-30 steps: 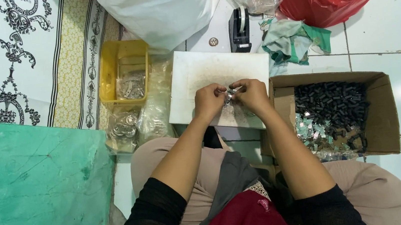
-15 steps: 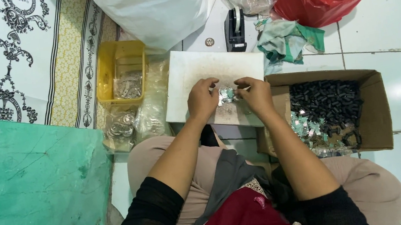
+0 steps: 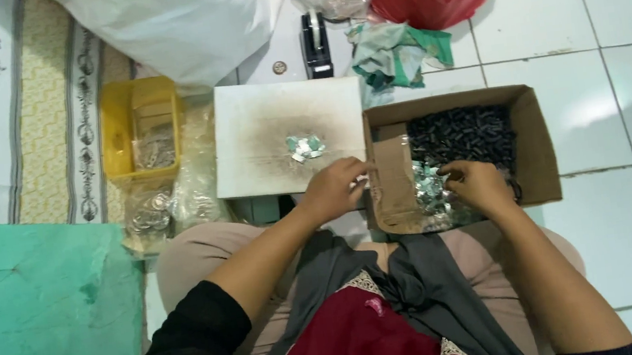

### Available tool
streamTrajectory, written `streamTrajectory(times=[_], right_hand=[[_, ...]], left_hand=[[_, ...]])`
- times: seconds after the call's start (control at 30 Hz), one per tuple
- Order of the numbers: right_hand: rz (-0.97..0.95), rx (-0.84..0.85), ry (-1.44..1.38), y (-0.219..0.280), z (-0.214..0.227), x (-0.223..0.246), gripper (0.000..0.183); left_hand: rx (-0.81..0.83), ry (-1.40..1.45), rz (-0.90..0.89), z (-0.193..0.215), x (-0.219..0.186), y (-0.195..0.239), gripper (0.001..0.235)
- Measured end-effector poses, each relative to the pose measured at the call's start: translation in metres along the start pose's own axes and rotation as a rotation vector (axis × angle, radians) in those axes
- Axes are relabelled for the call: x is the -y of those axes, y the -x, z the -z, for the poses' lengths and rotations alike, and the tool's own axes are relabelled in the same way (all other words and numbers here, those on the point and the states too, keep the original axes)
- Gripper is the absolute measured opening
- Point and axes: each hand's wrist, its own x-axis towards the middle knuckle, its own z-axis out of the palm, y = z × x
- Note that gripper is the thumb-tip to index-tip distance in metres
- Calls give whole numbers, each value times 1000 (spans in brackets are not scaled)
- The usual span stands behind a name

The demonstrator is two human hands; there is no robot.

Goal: The person sits on the floor and sorts small metallic components from a cardboard box onto a white tray. They pick up individual pieces, separate them, and place them into a pile on the tray.

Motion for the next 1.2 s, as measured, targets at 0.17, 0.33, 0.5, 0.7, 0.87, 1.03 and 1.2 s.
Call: streamTrajectory(times=[0.17, 0.33, 0.5, 0.7, 0.87, 1.03, 1.2], right_hand=[[-64, 36, 86, -26, -36, -73, 36], [-46, 127, 268, -70, -79, -104, 41], [50, 128, 271, -68, -82, -96, 44], [12, 148, 248, -71, -80, -87, 34], [-23, 206, 226, -69, -68, -78, 28], [-9, 232, 214, -62, -61, -70, 27], [-21, 195, 236, -54, -50, -61, 25]], left_hand=[[254, 7, 31, -53, -31, -23, 23], [341, 0, 115, -174, 0, -35, 19], [411, -255, 297, -243, 13, -36, 36], [408, -182, 366, -218, -6, -42, 58], [389, -203, 335, -223, -1, -39, 42], [338, -145, 286, -229, 4, -36, 24], [278, -113, 259, -253, 27, -30, 10]])
